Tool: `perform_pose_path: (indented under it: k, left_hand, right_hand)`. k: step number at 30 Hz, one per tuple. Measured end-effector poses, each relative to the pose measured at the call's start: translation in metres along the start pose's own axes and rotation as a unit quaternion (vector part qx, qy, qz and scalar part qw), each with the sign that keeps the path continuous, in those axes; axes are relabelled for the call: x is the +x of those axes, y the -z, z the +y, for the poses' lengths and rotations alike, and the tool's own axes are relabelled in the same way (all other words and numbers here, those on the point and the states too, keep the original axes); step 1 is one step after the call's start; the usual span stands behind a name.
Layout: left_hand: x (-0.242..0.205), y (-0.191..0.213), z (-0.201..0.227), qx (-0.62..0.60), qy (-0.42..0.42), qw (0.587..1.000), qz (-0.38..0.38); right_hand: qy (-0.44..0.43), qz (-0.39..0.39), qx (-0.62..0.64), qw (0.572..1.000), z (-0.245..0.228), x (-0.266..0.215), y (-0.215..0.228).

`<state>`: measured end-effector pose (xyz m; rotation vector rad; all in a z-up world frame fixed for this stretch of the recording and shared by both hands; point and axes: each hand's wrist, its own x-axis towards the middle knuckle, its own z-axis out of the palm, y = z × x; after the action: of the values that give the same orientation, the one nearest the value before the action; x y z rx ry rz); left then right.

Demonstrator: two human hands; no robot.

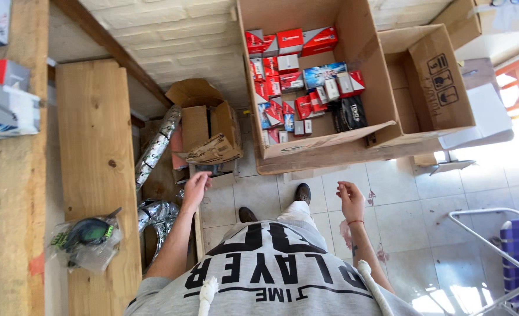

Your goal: The person organizes boxes of vehicle parts by picking them up from a large cardboard box, opening one to show the contents, and then stacking the boxes on a wooden shelf.

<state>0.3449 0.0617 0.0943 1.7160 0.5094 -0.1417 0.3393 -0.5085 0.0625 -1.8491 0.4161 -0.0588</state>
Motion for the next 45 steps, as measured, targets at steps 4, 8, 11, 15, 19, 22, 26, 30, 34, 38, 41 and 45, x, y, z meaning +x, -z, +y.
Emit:
perform_pose_path:
  k: [4, 8, 11, 15, 19, 22, 26, 30, 34, 38, 41, 45]
  left_hand:
    - [0.017, -0.072, 0.110, -0.034, -0.092, 0.994, 0.038]
    - [0.010, -0.148, 0.190, 0.031, -0.264, 0.962, 0.064]
    - [0.007, -0.192, 0.219, 0.145, -0.369, 0.915, 0.071]
    - [0.014, -0.233, 0.227, 0.307, -0.457, 0.829, 0.101]
    - [0.016, -0.245, 0.222, 0.341, -0.431, 0.829, 0.103]
    - [0.015, -0.246, 0.224, 0.376, -0.397, 0.831, 0.106]
    - [0.016, -0.243, 0.232, 0.397, -0.340, 0.851, 0.055]
    - [0.016, -0.240, 0.270, 0.317, -0.282, 0.906, 0.003]
    - [0.048, -0.238, 0.288, 0.281, -0.292, 0.914, -0.021]
    - [0.083, -0.238, 0.314, 0.281, -0.293, 0.911, -0.069]
    - [0.116, -0.243, 0.332, 0.282, -0.308, 0.901, -0.114]
    - [0.150, -0.255, 0.373, 0.350, -0.293, 0.876, -0.156]
  right_hand:
    - [0.154, 0.047, -0.063, 0.985, -0.098, 0.027, 0.037]
    - [0.324, 0.051, -0.082, 0.941, -0.164, 0.074, 0.065]
    - [0.402, 0.048, -0.114, 0.908, -0.189, 0.114, 0.075]
    - [0.456, 0.066, -0.182, 0.869, -0.213, 0.166, 0.075]
    - [0.417, 0.044, -0.197, 0.886, -0.216, 0.202, 0.066]
    - [0.386, 0.023, -0.220, 0.896, -0.224, 0.220, 0.063]
    - [0.359, 0.034, -0.252, 0.898, -0.238, 0.237, 0.063]
    - [0.334, 0.018, -0.261, 0.906, -0.230, 0.252, 0.058]
    - [0.315, 0.016, -0.278, 0.907, -0.229, 0.256, 0.052]
    - [0.288, 0.023, -0.295, 0.911, -0.233, 0.255, 0.045]
    - [0.290, 0.030, -0.304, 0.907, -0.229, 0.256, 0.040]
    - [0.282, 0.024, -0.288, 0.915, -0.230, 0.257, 0.040]
